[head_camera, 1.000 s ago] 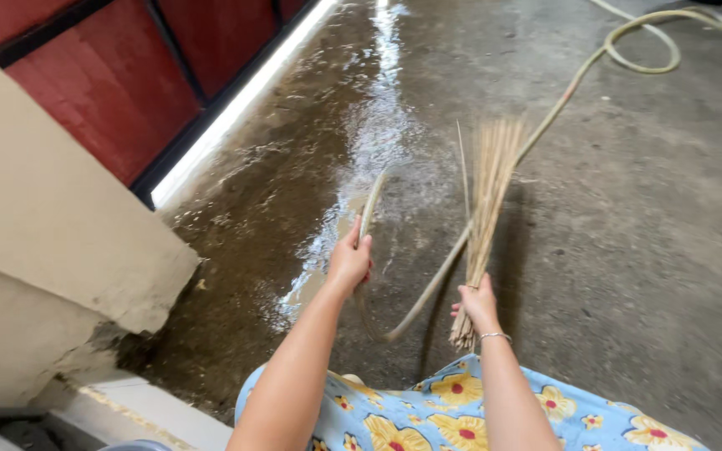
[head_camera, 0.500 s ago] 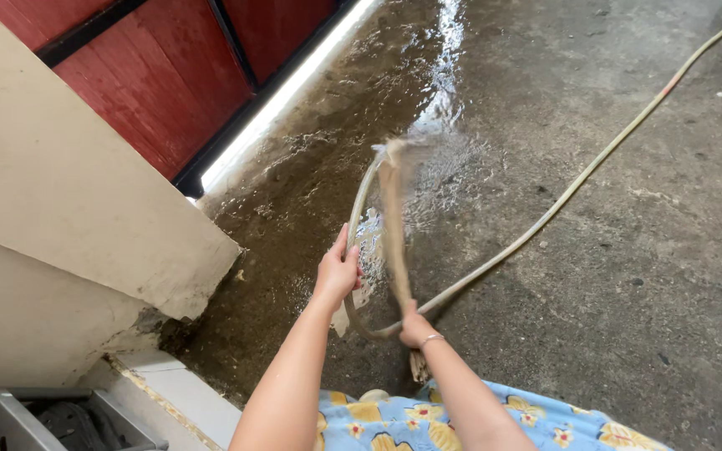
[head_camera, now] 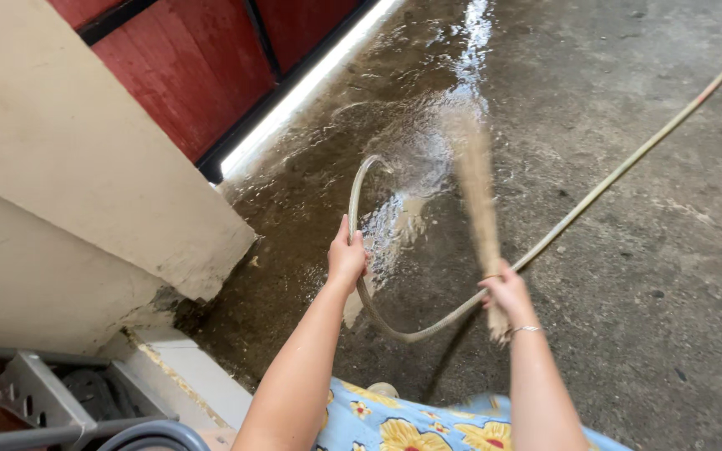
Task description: The person uses a hose to spray water onto a concrete floor and then uses a broom to sweep the water and dirt towards a drain. The person alternates between spraying the hose and sweeping the floor with the broom.
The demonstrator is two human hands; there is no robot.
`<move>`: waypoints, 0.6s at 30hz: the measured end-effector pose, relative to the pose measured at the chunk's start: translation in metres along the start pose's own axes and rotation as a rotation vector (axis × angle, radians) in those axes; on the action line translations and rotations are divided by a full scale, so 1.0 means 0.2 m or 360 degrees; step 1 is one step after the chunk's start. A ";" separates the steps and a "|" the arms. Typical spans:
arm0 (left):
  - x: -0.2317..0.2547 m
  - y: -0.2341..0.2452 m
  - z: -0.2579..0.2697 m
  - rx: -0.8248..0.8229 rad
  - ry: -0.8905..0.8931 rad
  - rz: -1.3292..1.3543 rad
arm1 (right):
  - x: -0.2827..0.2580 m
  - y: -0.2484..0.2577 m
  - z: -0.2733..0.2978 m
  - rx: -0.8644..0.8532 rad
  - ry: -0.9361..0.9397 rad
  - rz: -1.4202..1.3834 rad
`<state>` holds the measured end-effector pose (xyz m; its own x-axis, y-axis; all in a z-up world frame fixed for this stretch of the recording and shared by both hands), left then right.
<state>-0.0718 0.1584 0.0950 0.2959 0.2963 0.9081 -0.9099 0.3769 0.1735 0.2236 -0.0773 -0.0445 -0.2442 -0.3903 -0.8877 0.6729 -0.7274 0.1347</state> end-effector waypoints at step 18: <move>-0.03 0.13 0.06 0.0079 0.0122 -0.0080 | 0.47 -1.16 -0.12 -0.1076 0.0220 0.1336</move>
<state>-0.1001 0.1553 0.0995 0.3615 0.3448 0.8663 -0.9060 0.3494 0.2389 0.0613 0.0672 -0.1695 0.5251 -0.5205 -0.6733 0.8443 0.2195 0.4889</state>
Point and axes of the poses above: each hand's wrist, its own z-axis away from the middle knuckle, its own y-axis out of the back of the hand, x = y × z, the point moved 9 cm from there along -z, towards the middle knuckle, and after that the axes turned 5 degrees about -z, right-handed, at the moved point
